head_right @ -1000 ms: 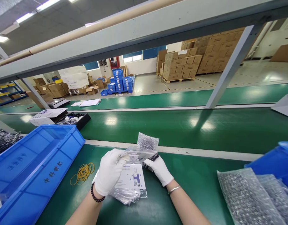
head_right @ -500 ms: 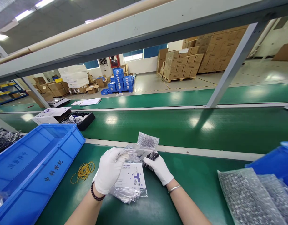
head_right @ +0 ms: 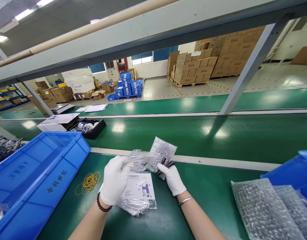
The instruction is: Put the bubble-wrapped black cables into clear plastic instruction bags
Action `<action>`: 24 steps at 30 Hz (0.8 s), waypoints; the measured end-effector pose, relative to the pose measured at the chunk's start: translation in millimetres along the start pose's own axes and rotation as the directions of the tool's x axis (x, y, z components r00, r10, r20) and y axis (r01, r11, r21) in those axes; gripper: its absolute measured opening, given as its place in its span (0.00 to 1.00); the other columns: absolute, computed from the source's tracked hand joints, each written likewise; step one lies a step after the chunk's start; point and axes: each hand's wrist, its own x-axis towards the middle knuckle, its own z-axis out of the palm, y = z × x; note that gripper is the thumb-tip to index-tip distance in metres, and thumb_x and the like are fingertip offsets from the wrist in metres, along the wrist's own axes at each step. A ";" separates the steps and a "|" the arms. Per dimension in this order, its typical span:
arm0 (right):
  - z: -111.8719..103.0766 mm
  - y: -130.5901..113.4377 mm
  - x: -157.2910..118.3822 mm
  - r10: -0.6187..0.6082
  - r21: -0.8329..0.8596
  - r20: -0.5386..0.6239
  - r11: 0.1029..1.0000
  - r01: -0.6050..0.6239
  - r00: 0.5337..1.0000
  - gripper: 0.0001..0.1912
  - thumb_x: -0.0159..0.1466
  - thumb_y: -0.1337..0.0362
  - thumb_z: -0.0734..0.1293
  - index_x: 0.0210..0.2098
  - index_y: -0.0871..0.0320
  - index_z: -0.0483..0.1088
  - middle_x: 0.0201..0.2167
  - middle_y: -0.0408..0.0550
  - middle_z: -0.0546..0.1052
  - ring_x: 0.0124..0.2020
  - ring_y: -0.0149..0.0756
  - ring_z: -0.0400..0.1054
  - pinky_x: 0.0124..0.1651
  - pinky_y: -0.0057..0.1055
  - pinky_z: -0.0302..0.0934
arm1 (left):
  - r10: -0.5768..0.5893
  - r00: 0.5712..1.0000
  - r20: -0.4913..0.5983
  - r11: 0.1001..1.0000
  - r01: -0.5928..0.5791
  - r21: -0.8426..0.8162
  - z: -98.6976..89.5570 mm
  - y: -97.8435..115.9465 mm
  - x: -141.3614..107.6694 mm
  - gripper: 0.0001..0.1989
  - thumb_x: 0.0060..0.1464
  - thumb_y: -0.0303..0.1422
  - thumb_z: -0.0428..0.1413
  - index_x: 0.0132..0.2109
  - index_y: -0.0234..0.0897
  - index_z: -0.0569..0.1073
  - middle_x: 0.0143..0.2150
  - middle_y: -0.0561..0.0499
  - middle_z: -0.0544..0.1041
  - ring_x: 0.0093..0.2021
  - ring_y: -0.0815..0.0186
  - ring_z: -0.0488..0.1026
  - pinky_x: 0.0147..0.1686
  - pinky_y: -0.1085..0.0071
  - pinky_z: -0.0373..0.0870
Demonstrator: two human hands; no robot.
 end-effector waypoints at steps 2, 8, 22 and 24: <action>5.1 -6.9 0.6 0.061 0.218 -0.138 0.975 -0.029 0.989 0.33 0.50 0.60 0.76 0.52 0.60 0.66 0.55 0.52 0.68 0.57 0.45 0.63 0.60 0.40 0.60 | 0.024 0.999 -0.046 1.000 -0.025 -0.001 -1.1 1.3 0.2 0.04 0.57 0.24 0.54 0.38 0.38 0.71 0.32 0.57 0.70 0.34 0.72 0.65 0.36 0.73 0.60; 11.8 -21.2 0.8 0.119 0.476 -0.197 0.879 -0.011 0.973 0.34 0.50 0.65 0.75 0.56 0.56 0.66 0.59 0.47 0.65 0.60 0.40 0.60 0.64 0.42 0.55 | -0.061 0.994 -0.096 0.998 0.058 -0.037 3.1 -12.1 4.0 0.04 0.59 0.27 0.53 0.41 0.38 0.72 0.36 0.56 0.72 0.38 0.73 0.68 0.39 0.74 0.63; 14.8 -22.0 -1.8 0.128 0.430 -0.172 0.902 -0.042 0.977 0.35 0.50 0.64 0.76 0.56 0.59 0.66 0.57 0.50 0.67 0.56 0.41 0.63 0.60 0.39 0.61 | -0.568 0.716 0.406 0.423 0.677 -0.603 6.1 -188.4 88.3 0.52 0.45 0.18 0.55 0.71 0.40 0.36 0.64 0.41 0.60 0.55 0.54 0.68 0.38 0.65 0.74; 16.8 -22.6 -2.7 0.137 0.421 -0.180 0.906 -0.050 0.974 0.35 0.48 0.64 0.77 0.55 0.60 0.66 0.56 0.51 0.67 0.57 0.42 0.63 0.61 0.40 0.60 | -0.557 0.759 0.336 0.560 0.643 -0.522 -3.5 -209.2 121.4 0.44 0.42 0.15 0.53 0.68 0.32 0.53 0.61 0.40 0.64 0.52 0.53 0.69 0.35 0.68 0.74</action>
